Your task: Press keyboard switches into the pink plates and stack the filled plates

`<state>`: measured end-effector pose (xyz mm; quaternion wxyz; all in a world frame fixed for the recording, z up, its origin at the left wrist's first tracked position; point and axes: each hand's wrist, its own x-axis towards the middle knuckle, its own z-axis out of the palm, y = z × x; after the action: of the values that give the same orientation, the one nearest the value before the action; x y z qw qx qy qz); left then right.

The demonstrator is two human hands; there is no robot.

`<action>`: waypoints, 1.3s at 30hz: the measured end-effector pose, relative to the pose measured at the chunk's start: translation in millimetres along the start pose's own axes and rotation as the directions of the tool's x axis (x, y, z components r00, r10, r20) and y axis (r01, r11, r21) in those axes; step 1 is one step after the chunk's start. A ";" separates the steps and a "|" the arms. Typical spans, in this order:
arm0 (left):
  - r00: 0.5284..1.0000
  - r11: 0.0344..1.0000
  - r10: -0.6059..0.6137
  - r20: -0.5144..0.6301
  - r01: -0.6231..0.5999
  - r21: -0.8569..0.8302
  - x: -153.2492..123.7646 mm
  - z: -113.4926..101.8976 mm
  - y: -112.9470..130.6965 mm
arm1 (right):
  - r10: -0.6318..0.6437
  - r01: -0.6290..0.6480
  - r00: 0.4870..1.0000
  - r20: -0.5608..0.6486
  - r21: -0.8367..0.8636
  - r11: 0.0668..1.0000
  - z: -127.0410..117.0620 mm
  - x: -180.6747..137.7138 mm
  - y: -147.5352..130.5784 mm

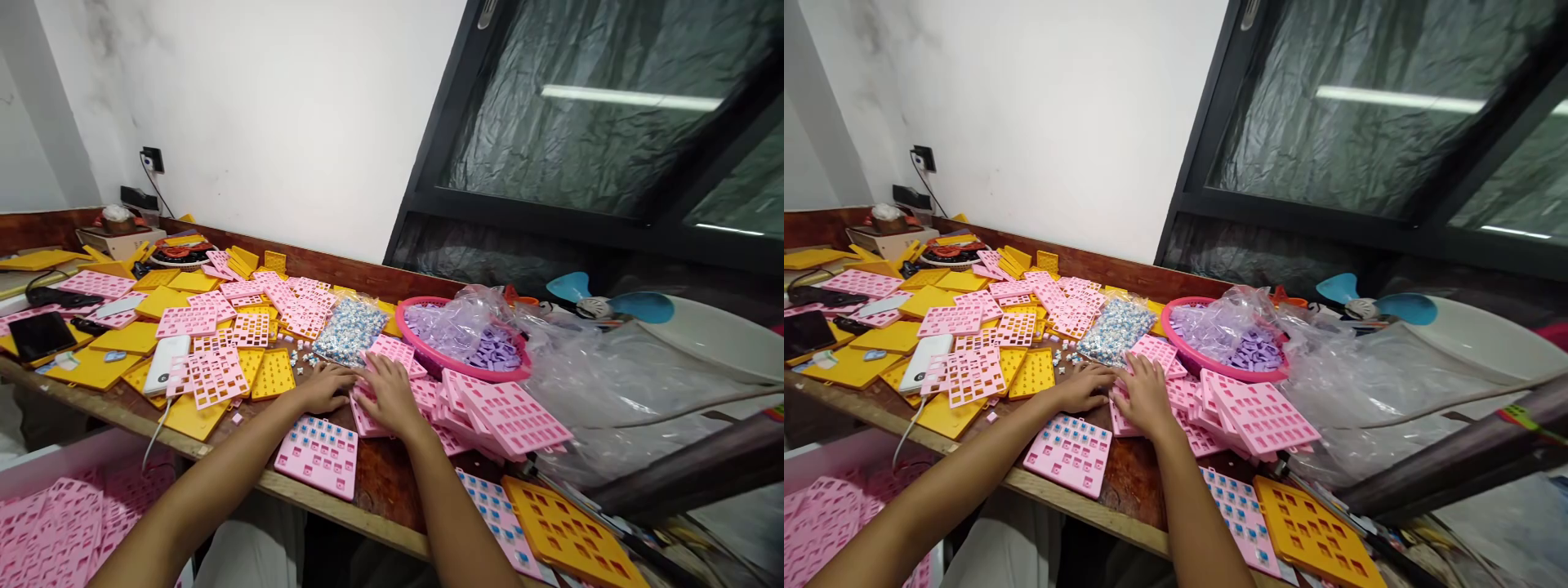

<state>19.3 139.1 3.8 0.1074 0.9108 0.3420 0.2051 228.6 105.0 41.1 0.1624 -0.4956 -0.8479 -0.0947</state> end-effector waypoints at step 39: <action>0.966 0.972 -0.160 0.203 0.190 -0.140 -17.8 -36.1 -47.5 | -0.144 0.144 0.990 0.004 0.057 0.988 33.5 20.5 -58.2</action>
<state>-36.5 164.6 14.7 0.2291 0.8809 0.3921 0.1333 162.5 103.8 17.6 0.1658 -0.4287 -0.8845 -0.0801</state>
